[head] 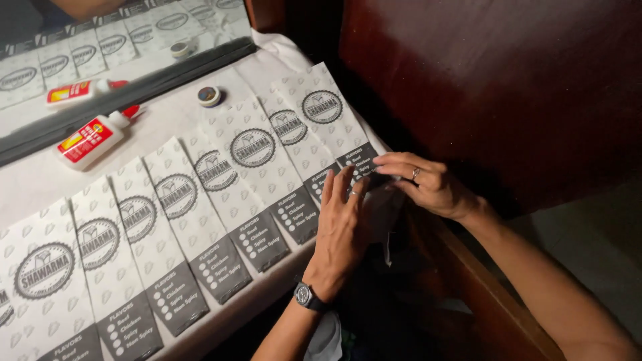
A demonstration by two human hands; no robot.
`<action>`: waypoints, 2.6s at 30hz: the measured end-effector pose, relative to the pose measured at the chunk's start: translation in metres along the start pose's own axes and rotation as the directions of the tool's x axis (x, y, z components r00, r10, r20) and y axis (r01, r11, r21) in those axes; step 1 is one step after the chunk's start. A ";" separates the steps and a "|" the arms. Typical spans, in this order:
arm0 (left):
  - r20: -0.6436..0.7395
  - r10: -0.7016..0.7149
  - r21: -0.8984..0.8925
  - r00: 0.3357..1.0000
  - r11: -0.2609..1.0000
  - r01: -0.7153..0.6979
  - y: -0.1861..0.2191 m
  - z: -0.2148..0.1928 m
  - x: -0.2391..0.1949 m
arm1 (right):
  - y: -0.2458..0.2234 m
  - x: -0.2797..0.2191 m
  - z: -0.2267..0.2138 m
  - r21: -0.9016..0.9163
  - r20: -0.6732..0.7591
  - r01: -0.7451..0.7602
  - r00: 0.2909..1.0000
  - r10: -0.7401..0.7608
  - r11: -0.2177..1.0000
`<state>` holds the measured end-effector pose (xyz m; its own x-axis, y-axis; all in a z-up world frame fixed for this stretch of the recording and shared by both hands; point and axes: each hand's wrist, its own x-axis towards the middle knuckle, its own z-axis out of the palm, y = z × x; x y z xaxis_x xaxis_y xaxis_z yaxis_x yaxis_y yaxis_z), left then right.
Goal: Applying glue to paper packaging sleeves, folding them, and stacking them neatly.
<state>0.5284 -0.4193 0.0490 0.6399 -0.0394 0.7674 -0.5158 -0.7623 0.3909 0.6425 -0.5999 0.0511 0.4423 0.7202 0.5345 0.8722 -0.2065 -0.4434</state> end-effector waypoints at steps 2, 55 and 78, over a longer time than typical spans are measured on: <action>0.045 -0.012 0.029 0.999 1.000 0.011 -0.004 0.009 0.002 | 0.011 -0.006 0.002 0.023 -0.010 0.000 1.000 0.000 1.000; 0.110 -0.511 0.036 0.852 0.859 0.511 -0.035 0.066 -0.009 | 0.014 -0.008 0.030 0.128 -0.273 -0.234 0.926 0.261 0.964; -0.085 -0.227 0.112 0.970 0.965 0.236 0.012 -0.001 -0.042 | -0.037 0.008 0.021 -0.107 -0.234 0.016 0.971 -0.041 0.994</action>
<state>0.4954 -0.4259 0.0219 0.6894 0.1902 0.6989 -0.2828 -0.8177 0.5014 0.6097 -0.5728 0.0564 0.4427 0.5530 0.7059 0.8966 -0.2640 -0.3554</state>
